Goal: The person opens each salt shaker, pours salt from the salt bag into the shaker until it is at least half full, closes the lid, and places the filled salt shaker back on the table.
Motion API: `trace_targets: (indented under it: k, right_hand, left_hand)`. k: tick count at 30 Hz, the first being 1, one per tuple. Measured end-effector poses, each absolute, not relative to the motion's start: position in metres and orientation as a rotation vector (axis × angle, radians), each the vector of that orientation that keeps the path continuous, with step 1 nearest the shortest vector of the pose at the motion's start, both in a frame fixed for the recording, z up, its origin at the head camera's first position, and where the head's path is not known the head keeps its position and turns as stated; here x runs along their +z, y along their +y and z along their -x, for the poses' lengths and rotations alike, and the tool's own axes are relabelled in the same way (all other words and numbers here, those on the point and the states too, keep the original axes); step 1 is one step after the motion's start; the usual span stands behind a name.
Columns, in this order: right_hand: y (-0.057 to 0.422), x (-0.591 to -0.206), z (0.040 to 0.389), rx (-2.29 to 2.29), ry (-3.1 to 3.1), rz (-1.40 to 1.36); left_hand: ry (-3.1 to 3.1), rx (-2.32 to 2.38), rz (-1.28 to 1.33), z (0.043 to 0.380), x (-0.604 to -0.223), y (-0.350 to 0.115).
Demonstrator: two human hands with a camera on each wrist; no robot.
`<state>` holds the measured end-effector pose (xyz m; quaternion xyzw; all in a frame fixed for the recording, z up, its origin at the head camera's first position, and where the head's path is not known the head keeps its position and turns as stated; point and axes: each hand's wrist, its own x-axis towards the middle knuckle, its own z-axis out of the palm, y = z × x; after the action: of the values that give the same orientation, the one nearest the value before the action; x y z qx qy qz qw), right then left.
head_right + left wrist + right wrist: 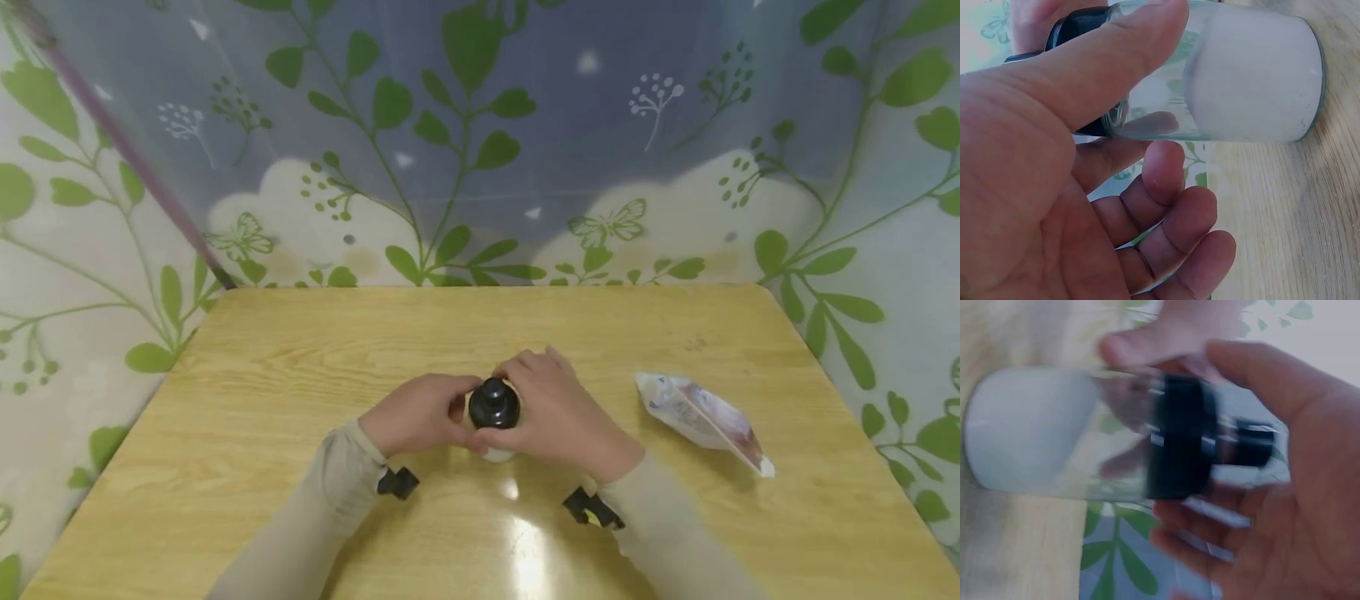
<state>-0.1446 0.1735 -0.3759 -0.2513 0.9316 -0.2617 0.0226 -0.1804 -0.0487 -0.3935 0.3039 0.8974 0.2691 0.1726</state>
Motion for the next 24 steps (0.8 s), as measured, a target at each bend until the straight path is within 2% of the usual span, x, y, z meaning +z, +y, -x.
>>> trace_targets:
  k: [8, 16, 24]
  right_hand:
    - [0.170, -0.374, 0.150, -0.918, 2.797, 0.872]
    - [0.161, -0.377, 0.150, -0.861, 2.934, 0.727]
    - [0.176, -0.371, 0.144, -0.948, 2.652, 0.872]
  left_hand:
    - [2.541, 0.830, -0.827, 0.184, -0.398, -0.056]
    - [2.437, 0.973, -0.857, 0.188, -0.412, -0.057]
    - [2.248, 1.111, -0.845, 0.191, -0.427, -0.053]
